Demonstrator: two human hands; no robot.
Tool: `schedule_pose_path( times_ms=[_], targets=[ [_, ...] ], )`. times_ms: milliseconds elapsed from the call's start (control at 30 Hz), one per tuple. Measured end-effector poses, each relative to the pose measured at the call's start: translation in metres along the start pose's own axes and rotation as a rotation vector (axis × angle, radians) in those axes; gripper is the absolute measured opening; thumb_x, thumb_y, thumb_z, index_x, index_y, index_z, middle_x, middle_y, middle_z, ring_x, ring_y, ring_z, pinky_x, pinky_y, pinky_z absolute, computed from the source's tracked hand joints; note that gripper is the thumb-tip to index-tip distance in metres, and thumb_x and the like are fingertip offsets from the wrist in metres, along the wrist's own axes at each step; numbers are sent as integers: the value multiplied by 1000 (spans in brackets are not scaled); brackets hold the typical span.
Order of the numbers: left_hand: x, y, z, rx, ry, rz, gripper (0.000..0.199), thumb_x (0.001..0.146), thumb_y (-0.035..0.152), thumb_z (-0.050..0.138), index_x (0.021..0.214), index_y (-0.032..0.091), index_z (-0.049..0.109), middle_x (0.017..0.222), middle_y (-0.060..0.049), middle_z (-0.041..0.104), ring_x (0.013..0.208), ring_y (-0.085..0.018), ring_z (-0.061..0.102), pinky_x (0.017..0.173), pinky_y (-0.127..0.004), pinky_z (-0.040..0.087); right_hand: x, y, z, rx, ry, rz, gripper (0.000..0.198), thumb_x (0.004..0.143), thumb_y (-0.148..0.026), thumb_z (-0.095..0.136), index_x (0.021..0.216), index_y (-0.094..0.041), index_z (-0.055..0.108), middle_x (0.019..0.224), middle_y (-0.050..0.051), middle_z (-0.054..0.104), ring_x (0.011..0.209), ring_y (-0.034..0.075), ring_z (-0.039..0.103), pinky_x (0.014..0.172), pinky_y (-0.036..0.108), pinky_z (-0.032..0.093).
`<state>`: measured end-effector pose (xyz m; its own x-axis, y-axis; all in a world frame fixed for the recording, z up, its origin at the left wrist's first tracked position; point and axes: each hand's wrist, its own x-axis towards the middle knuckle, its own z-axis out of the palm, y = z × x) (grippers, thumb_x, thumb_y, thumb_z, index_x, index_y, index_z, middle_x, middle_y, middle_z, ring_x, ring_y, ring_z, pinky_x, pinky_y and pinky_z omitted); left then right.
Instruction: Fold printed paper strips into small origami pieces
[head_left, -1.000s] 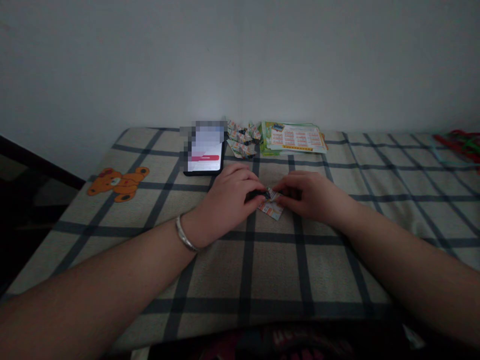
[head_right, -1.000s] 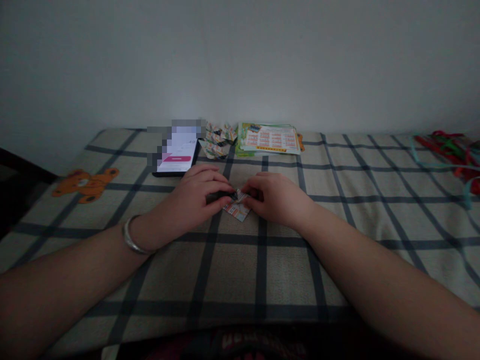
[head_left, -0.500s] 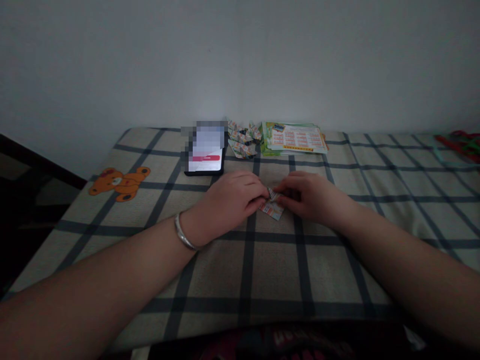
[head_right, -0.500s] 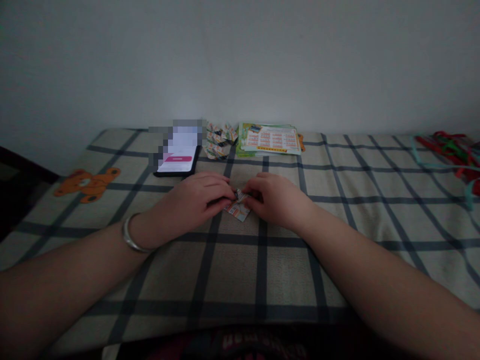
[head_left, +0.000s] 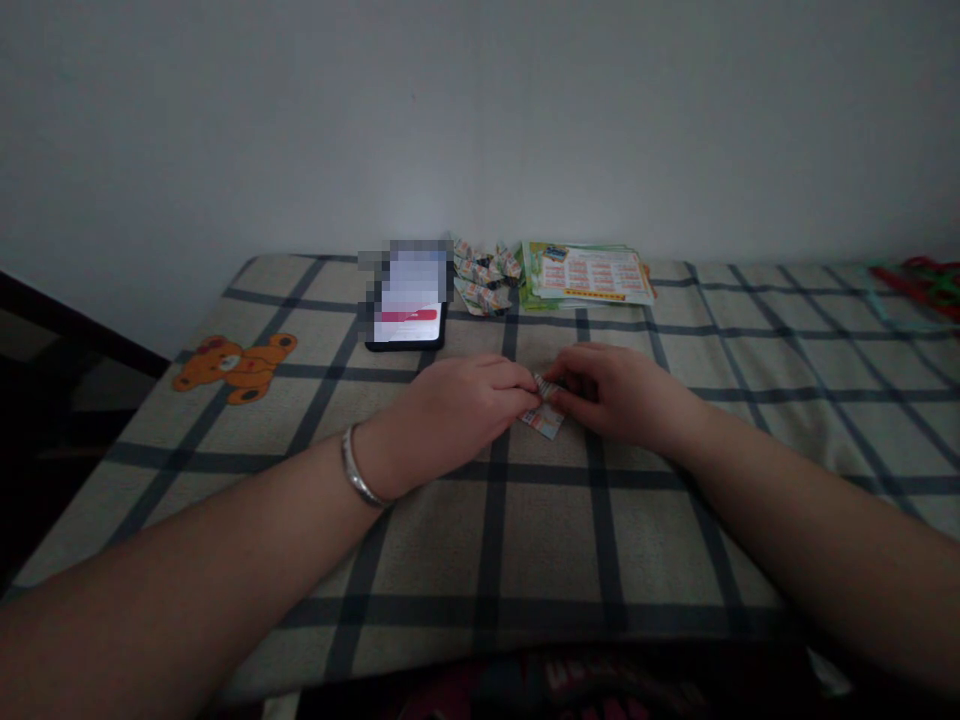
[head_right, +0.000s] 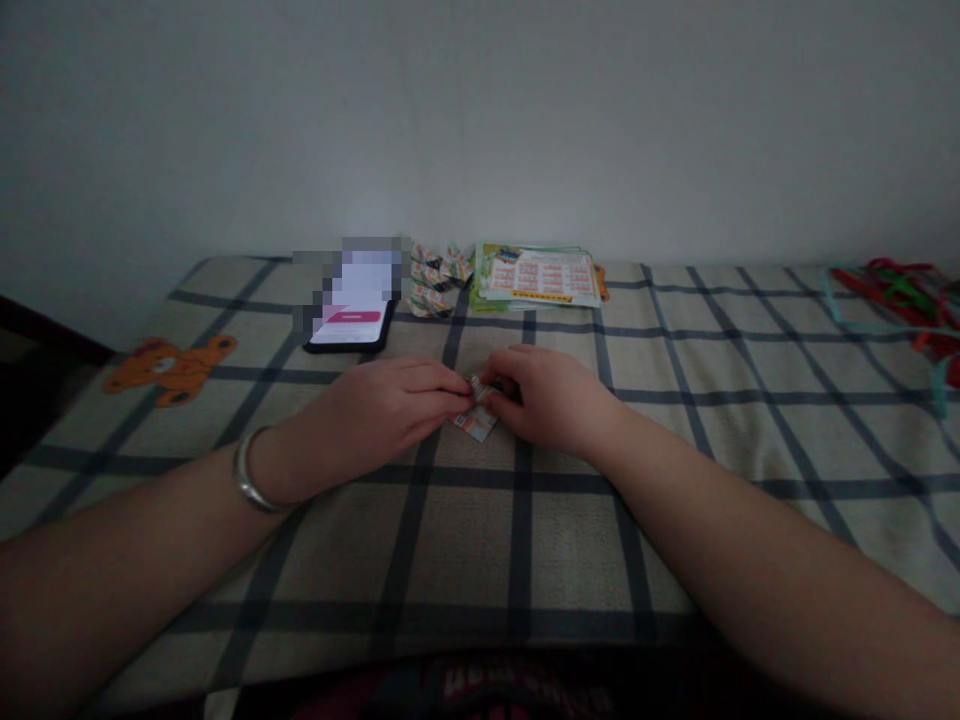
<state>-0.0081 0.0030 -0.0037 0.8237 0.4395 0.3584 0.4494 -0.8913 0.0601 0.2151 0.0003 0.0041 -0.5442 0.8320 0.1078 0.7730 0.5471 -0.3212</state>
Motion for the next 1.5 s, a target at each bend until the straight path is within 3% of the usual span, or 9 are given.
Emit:
schedule_pose_path(
  times_ms=[500, 667, 833, 1000, 1200, 1433, 1500],
  targets=[
    [0, 5, -8, 168, -113, 27, 23, 93, 16, 54, 112, 16, 67, 109, -7, 69, 101, -23, 63, 84, -38, 55, -3, 3, -2, -9, 12, -33, 18, 88, -30, 58, 100, -18, 65, 79, 1, 60, 70, 14, 54, 61, 26, 37],
    [-1, 9, -10, 183, -107, 28, 26, 93, 21, 54, 115, 15, 66, 110, -7, 68, 99, -22, 63, 82, -38, 55, -9, -1, -9, -151, 32, -177, 16, 93, -25, 54, 92, -23, 70, 94, 3, 65, 79, 15, 59, 63, 26, 38],
    [1, 8, -13, 216, -100, 46, 24, 92, 18, 55, 111, 15, 68, 107, -8, 69, 93, -21, 64, 77, -35, 54, -11, -2, -10, -256, 37, -271, 21, 94, -23, 53, 99, -27, 73, 95, 2, 68, 79, 15, 60, 62, 27, 36],
    [2, 5, -17, 160, -133, 58, 25, 89, 16, 58, 111, 16, 69, 107, -6, 69, 97, -20, 63, 82, -33, 54, -10, -2, -11, -305, -1, -294, 17, 91, -22, 55, 94, -24, 72, 97, 3, 68, 79, 15, 60, 62, 28, 35],
    [1, 13, -18, 246, -209, 44, 25, 94, 17, 53, 114, 17, 67, 108, -7, 68, 102, -24, 61, 84, -41, 53, -10, -7, -16, -395, -22, -275, 17, 88, -20, 57, 93, -25, 73, 98, 1, 69, 74, 15, 60, 56, 29, 29],
    [-1, 8, -23, 199, -250, 18, 27, 92, 14, 52, 114, 17, 67, 116, -6, 68, 105, -24, 62, 88, -41, 52, -11, -6, -21, -383, -55, -264, 20, 87, -21, 57, 95, -29, 74, 101, 0, 70, 78, 16, 62, 59, 29, 33],
    [-3, 3, -24, 154, -208, 51, 27, 91, 13, 52, 112, 18, 69, 117, -5, 69, 106, -23, 62, 88, -39, 53, -12, -6, -22, -379, -68, -256, 20, 86, -21, 58, 95, -29, 74, 101, 0, 70, 78, 16, 63, 59, 29, 35]
  ],
)
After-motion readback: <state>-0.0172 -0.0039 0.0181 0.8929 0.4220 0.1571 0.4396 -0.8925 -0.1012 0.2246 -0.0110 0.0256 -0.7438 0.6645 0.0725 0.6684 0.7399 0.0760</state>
